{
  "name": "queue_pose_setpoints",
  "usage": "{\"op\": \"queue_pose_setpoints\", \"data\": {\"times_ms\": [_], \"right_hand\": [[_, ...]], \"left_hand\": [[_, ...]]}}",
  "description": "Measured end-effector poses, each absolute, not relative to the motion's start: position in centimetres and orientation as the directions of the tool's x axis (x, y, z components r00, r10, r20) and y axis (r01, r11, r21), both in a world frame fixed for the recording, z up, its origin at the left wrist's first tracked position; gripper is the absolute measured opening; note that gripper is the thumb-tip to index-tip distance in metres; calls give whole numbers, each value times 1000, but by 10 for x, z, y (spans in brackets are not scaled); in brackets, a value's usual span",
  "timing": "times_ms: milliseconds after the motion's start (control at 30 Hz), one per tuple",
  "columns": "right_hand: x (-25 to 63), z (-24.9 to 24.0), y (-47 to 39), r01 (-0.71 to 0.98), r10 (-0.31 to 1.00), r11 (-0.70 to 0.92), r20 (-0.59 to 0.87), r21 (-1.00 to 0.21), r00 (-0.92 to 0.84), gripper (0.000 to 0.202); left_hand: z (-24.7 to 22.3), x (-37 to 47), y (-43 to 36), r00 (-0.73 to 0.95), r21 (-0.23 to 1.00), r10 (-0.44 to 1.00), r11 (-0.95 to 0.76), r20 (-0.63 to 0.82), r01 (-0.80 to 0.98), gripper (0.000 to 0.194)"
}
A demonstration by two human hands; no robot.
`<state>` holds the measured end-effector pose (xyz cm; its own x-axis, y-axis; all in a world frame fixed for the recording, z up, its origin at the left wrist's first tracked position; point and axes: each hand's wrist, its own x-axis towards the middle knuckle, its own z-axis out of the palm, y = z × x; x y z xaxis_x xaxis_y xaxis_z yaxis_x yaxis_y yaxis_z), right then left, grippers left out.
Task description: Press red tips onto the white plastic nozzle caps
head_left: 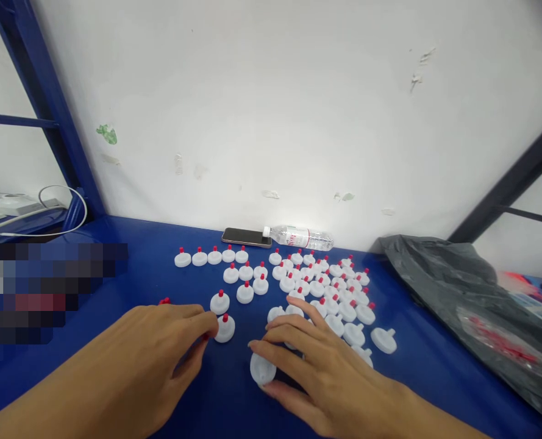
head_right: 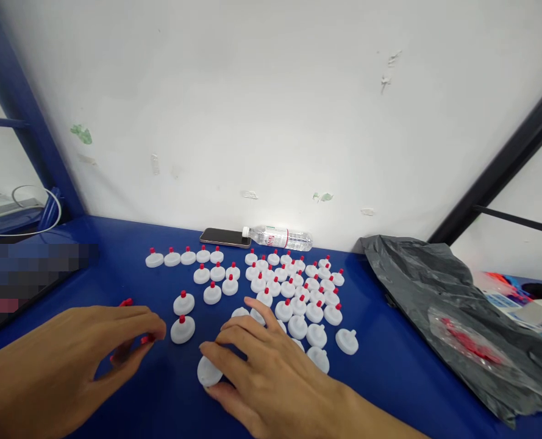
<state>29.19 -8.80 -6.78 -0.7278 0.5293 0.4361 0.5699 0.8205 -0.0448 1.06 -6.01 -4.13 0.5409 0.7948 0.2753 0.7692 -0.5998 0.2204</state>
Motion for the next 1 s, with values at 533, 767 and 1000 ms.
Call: {"op": "queue_pose_setpoints", "data": {"times_ms": [533, 767, 1000], "right_hand": [[290, -74, -86, 560, 501, 825, 550, -72, -668, 33], [289, -72, -86, 566, 488, 822, 590, -63, -643, 33], [290, -67, -86, 597, 458, 802, 645, -3, -612, 33]], "left_hand": [[-49, 34, -71, 755, 121, 595, -801, 277, 587, 29], [-48, 40, -71, 765, 182, 633, -771, 114, 611, 32], [-43, 44, -72, 755, 148, 631, -776, 176, 614, 31]]}}
